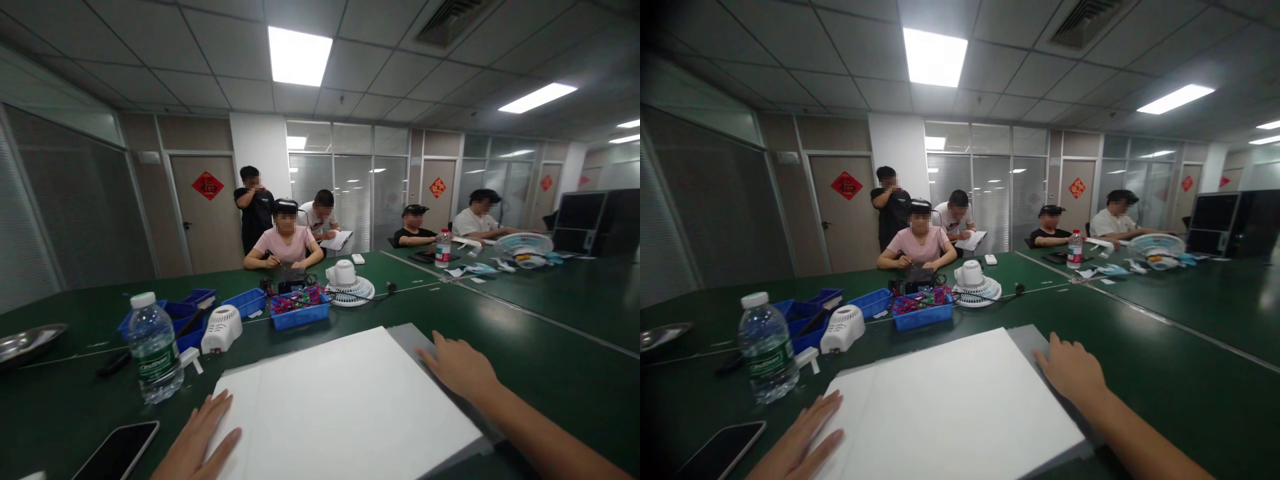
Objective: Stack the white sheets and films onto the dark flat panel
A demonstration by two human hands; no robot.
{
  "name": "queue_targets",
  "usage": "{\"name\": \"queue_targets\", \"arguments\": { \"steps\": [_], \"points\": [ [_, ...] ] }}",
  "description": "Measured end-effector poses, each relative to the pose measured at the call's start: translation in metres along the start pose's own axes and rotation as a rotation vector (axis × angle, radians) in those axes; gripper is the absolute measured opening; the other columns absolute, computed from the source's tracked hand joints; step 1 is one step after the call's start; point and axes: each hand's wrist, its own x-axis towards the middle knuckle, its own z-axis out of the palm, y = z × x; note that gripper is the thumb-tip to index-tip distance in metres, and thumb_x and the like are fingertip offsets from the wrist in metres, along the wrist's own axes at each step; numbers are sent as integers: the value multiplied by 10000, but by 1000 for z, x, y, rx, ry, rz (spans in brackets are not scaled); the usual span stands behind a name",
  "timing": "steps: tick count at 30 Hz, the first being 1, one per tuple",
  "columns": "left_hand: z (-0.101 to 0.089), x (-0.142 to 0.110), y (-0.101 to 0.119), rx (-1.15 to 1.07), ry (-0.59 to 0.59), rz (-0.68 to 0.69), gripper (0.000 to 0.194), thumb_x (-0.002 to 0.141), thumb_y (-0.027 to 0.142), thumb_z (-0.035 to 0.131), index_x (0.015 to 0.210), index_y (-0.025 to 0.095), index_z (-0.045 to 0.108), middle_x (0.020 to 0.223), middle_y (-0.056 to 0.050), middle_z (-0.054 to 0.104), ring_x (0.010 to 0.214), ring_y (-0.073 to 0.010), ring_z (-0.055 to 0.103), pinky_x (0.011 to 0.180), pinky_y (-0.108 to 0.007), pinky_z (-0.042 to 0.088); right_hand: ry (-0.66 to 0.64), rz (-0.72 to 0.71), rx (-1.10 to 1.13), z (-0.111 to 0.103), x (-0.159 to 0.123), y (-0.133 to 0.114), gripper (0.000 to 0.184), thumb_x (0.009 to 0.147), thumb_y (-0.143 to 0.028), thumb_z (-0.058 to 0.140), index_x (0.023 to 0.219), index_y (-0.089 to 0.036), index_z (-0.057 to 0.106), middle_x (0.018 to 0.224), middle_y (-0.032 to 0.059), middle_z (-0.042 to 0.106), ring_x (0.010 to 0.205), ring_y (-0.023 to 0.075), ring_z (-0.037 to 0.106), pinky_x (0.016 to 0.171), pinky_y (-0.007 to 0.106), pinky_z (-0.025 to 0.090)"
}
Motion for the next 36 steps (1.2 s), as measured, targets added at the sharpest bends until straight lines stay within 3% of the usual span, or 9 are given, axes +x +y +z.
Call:
{"name": "queue_targets", "arguments": {
  "steps": [4,15,23,29,36],
  "points": [
    [0,-1,-4,-48,43,9,599,930,555,453,1439,242,498,1548,-55,439,1440,-324,333,1151,-578,293,-13,-64,40,3,-3,-9,717,944,-556,336,1405,-34,505,1227,239,665,1131,382,617,908,494,485],
    [-9,2,-2,-44,25,57,600,893,590,455,1376,256,575,1515,-50,491,1404,-319,418,1144,-550,306,16,-185,200,-1,-17,-27,705,933,-537,391,1481,-98,447,1302,181,641,1153,307,619,980,425,467],
    [-8,4,-10,-58,58,63,571,870,534,484,1349,248,603,1483,-58,540,1375,-300,479,1135,-525,338,7,-254,275,-6,-25,-36,647,924,-474,429,1474,-136,467,1439,127,552,1267,282,556,1085,401,395],
    [-5,5,-14,-135,117,79,482,871,447,514,1302,276,643,1447,-38,583,1355,-275,510,1137,-489,318,5,-296,327,-5,-25,-37,634,916,-458,436,1466,-145,471,1425,115,566,1205,259,594,1046,377,431],
    [-4,7,-20,-129,103,87,453,912,429,455,1301,293,643,1449,-15,583,1360,-263,503,1143,-479,311,-26,-314,367,-6,-28,-37,624,918,-448,440,1474,-165,459,1465,113,526,1237,264,567,1066,389,410]
  ]
}}
